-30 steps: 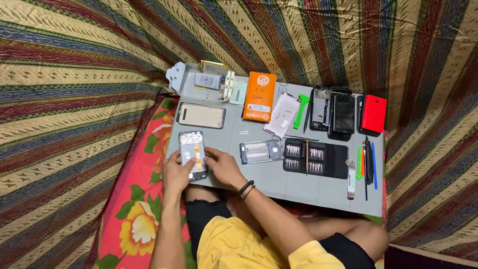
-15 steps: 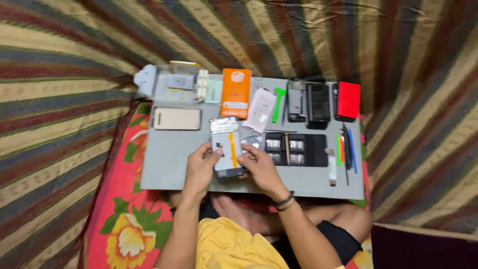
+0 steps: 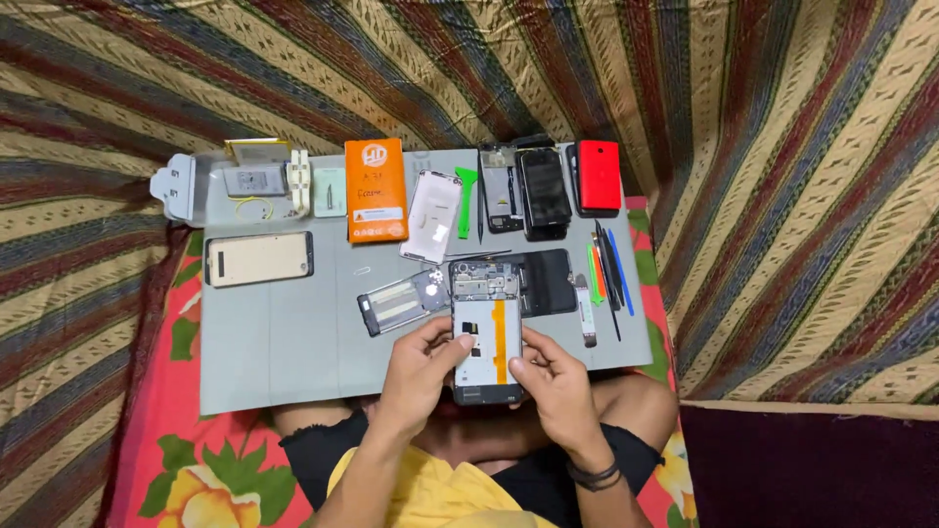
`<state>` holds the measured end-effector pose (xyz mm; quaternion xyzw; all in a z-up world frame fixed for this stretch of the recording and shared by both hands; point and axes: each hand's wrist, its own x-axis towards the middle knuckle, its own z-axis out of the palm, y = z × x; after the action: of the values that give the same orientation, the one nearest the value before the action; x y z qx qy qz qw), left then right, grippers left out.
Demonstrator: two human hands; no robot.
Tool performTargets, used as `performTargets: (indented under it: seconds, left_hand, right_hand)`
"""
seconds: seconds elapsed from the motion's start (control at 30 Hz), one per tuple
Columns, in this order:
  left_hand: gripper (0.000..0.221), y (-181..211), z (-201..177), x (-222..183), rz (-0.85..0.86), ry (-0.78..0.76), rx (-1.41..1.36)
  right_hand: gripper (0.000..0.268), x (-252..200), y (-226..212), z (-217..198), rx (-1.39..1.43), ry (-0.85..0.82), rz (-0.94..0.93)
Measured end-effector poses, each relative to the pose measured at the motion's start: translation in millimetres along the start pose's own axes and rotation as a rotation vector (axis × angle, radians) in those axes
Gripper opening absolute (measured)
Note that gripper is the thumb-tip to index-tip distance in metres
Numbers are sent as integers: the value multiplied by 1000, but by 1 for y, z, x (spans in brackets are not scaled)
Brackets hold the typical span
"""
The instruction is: Organizing and inspecting various mobile phone components like screens, back covers, and internal frames on a work surface.
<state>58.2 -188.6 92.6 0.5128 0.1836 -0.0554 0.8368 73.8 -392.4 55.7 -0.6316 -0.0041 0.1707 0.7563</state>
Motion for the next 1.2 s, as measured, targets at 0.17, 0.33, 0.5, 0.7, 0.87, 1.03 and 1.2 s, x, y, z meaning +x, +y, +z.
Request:
performTargets:
  seconds: [0.17,0.33,0.5,0.7,0.87,1.03,1.2]
  left_hand:
    - [32,2,-4,-3,42,12,-1]
    - [34,3,-5,-4,44,55,-15]
    - [32,10,-2,-3,22,46,-49]
    - [35,13,6,3,54,84,-5]
    - [39,11,7,7,10,100,-30]
    - [51,10,2,6,33,-37,-69]
    - [57,6,-6,7,50,13,-43]
  right_hand:
    - [51,4,4,3,17,-31,-7]
    - [51,6,0,2,55,-53,25]
    - [61,10,10,-7,236,-178,8]
    - [59,10,9,-7,266,-161,-11]
    - [58,11,5,-7,323,-139,-7]
    - [57,17,4,-4,333,-131,9]
    - [62,23,8,-5,381,-217,9]
